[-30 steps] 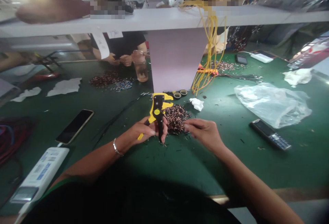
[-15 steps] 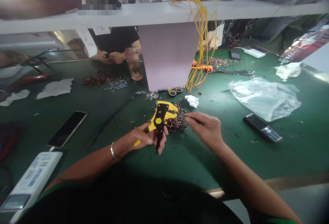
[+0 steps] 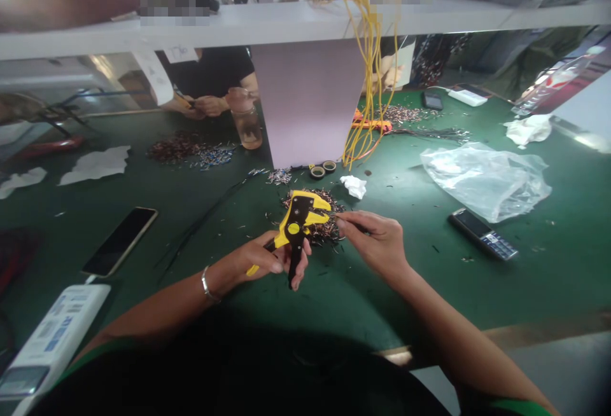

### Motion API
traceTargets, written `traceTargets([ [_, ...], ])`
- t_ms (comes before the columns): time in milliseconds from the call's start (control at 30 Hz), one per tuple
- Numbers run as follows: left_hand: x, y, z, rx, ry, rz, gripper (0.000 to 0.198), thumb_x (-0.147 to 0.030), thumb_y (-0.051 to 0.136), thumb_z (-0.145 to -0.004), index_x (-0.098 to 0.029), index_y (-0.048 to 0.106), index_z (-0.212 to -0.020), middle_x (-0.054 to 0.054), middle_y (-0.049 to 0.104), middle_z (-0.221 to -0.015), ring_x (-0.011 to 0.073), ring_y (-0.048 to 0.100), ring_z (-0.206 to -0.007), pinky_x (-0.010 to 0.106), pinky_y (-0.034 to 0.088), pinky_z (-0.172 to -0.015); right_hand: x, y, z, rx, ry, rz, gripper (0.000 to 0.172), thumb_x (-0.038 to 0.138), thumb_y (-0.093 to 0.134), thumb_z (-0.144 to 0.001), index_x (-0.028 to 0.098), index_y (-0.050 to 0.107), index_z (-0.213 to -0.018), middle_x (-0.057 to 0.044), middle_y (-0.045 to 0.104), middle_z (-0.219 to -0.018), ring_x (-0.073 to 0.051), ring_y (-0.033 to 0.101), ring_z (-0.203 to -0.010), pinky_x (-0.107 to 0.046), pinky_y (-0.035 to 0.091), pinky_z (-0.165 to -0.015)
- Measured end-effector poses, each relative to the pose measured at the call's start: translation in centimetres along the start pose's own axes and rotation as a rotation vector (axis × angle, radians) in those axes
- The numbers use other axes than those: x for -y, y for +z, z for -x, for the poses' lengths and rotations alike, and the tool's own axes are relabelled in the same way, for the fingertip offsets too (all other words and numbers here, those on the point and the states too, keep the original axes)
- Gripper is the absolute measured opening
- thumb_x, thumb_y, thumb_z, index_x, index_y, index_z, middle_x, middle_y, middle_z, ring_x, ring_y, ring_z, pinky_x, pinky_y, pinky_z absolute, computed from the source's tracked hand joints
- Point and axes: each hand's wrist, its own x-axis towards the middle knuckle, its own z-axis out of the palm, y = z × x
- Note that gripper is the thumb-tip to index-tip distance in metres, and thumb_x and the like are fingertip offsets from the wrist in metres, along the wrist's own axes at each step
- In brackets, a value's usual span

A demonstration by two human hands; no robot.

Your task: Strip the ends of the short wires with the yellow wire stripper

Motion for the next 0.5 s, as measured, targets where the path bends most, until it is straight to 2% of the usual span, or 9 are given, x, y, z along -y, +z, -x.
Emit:
traceTargets([
  [500, -0.19, 0.25, -0.04, -0.026, 0.015, -0.013, 0.048, -0.019, 0.071, -0.063, -0.010, 0.061, -0.109, 0.012, 0.065, -0.086, 0.0242, 0.064, -0.072, 0.041, 0.052, -0.068, -0.16, 0.03, 0.18, 0.016, 0.018, -0.044, 0.015, 0.028, 0.065, -0.080, 0.023, 0.080, -0.077, -0.002, 0.074, -0.068, -0.015, 0.065, -0.057, -0.029, 0.054, -0.057],
])
